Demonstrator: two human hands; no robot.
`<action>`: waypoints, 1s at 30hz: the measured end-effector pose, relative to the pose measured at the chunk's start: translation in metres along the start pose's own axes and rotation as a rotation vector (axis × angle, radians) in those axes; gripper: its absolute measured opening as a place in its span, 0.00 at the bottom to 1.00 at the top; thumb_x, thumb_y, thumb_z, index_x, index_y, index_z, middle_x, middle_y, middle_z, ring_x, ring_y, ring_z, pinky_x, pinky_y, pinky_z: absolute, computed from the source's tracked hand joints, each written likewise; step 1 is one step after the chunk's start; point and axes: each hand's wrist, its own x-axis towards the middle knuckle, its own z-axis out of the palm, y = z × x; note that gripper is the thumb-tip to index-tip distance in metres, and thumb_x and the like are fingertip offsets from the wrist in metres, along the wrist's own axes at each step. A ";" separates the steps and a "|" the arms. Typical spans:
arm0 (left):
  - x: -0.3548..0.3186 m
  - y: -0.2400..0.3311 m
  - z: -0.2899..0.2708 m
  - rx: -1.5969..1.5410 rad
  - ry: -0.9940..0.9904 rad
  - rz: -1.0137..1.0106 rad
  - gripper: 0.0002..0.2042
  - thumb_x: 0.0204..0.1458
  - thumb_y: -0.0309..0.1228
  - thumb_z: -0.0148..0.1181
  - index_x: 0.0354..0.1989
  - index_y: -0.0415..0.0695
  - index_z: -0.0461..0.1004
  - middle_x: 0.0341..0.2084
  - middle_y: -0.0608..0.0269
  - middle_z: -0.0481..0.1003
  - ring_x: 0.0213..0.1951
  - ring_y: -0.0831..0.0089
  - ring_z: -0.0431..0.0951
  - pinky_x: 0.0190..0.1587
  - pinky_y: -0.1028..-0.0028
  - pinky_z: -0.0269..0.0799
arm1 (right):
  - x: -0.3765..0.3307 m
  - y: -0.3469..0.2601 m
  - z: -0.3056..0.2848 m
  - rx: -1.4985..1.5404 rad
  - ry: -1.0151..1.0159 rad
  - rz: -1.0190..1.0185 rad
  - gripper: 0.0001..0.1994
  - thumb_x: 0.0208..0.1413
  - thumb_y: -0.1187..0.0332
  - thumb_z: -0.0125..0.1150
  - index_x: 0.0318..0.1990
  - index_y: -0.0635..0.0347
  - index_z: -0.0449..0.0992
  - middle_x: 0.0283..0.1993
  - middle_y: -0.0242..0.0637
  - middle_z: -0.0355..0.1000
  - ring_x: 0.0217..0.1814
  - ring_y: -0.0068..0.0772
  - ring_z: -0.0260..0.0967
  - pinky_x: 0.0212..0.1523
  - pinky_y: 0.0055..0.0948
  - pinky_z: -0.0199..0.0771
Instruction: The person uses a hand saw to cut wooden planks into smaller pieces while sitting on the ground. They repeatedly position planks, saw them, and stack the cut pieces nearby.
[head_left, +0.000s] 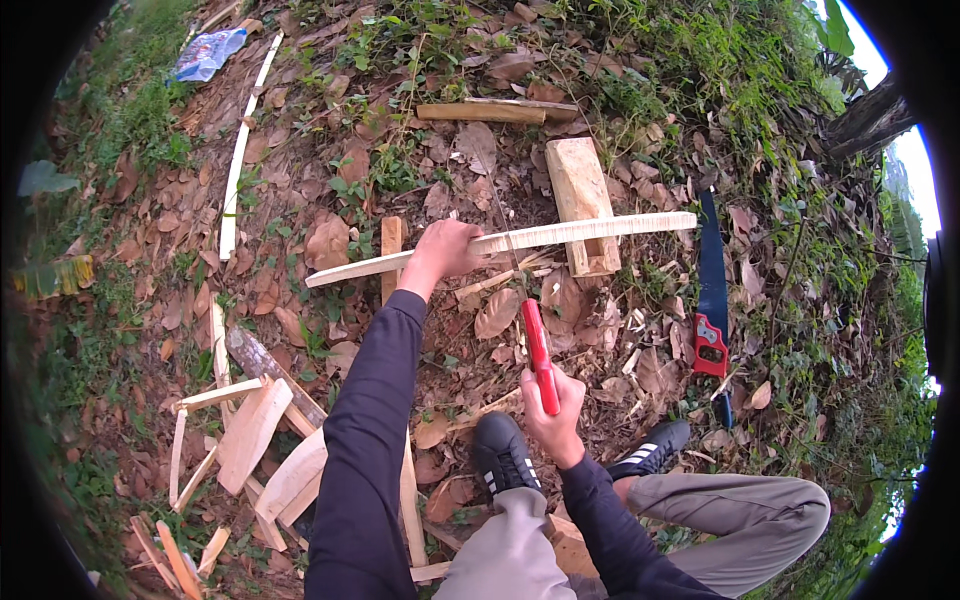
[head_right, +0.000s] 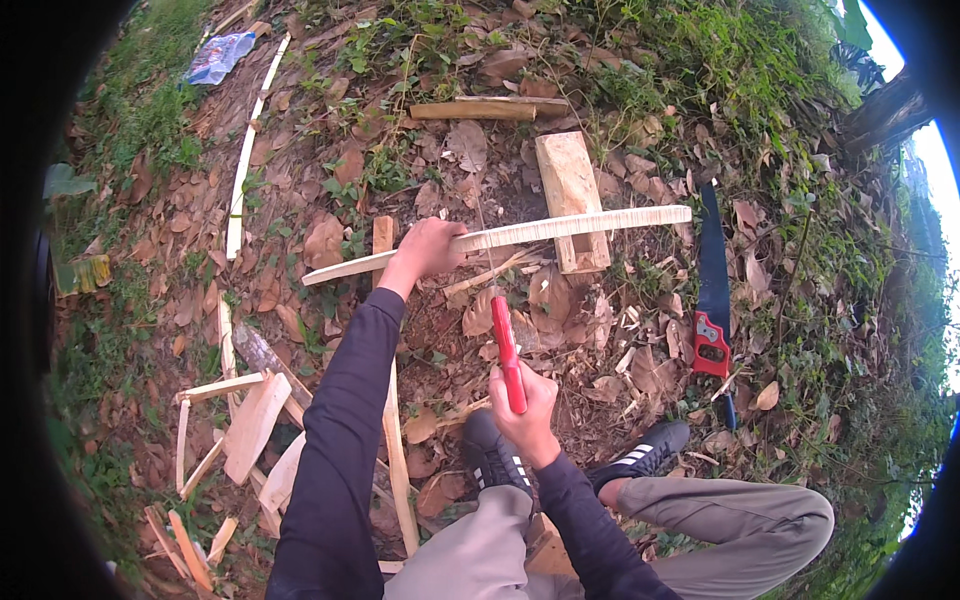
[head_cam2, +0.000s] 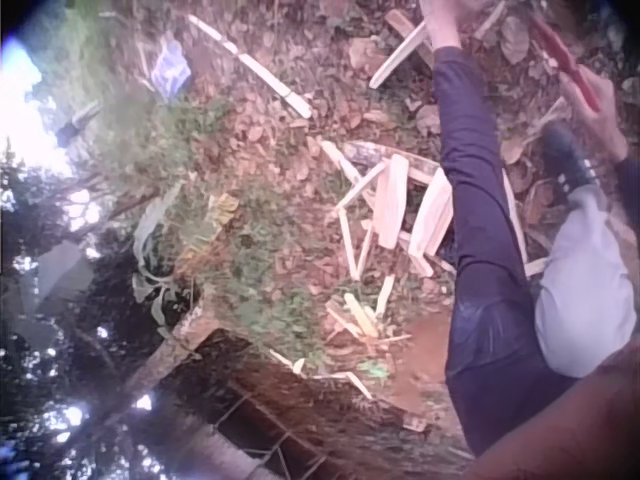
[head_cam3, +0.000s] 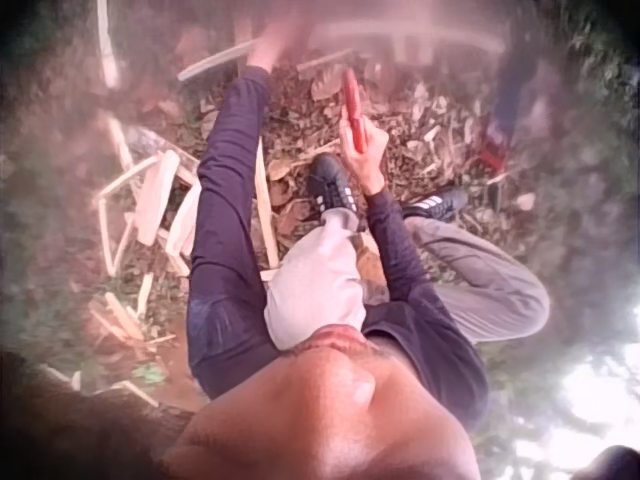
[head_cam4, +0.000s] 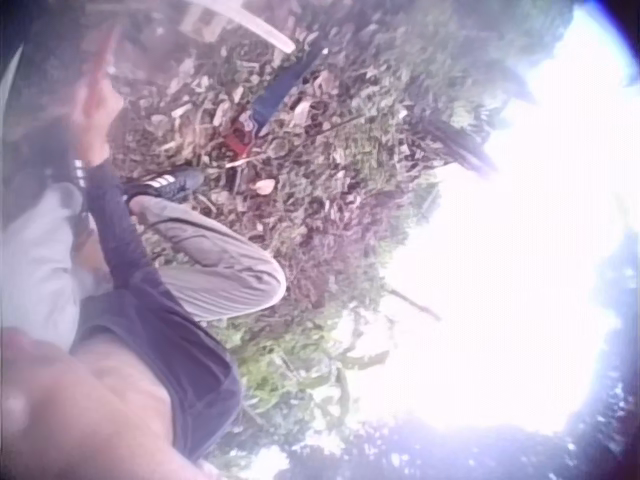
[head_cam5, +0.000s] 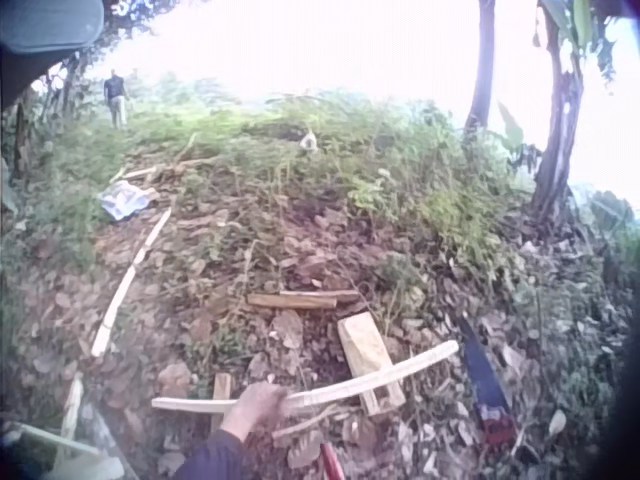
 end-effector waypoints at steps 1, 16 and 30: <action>0.002 -0.002 -0.004 -0.046 -0.031 -0.038 0.14 0.42 0.34 0.67 0.39 0.46 0.83 0.36 0.49 0.81 0.42 0.51 0.81 0.49 0.57 0.77 | 0.005 0.003 -0.001 -0.017 0.001 -0.020 0.06 0.54 0.74 0.61 0.27 0.62 0.72 0.15 0.34 0.59 0.13 0.27 0.59 0.19 0.29 0.60; 0.008 -0.004 0.020 0.248 0.343 -0.001 0.21 0.47 0.51 0.70 0.28 0.45 0.71 0.18 0.58 0.76 0.24 0.55 0.81 0.27 0.58 0.74 | 0.021 0.000 0.014 -0.041 0.028 -0.120 0.05 0.53 0.74 0.63 0.28 0.65 0.74 0.19 0.41 0.67 0.16 0.38 0.67 0.21 0.33 0.67; 0.023 0.001 0.012 0.341 0.263 -0.012 0.22 0.44 0.55 0.72 0.26 0.47 0.75 0.18 0.56 0.78 0.26 0.58 0.83 0.29 0.61 0.78 | 0.023 -0.003 -0.001 -0.086 -0.028 -0.059 0.05 0.51 0.73 0.63 0.29 0.62 0.73 0.22 0.45 0.70 0.21 0.46 0.72 0.26 0.37 0.72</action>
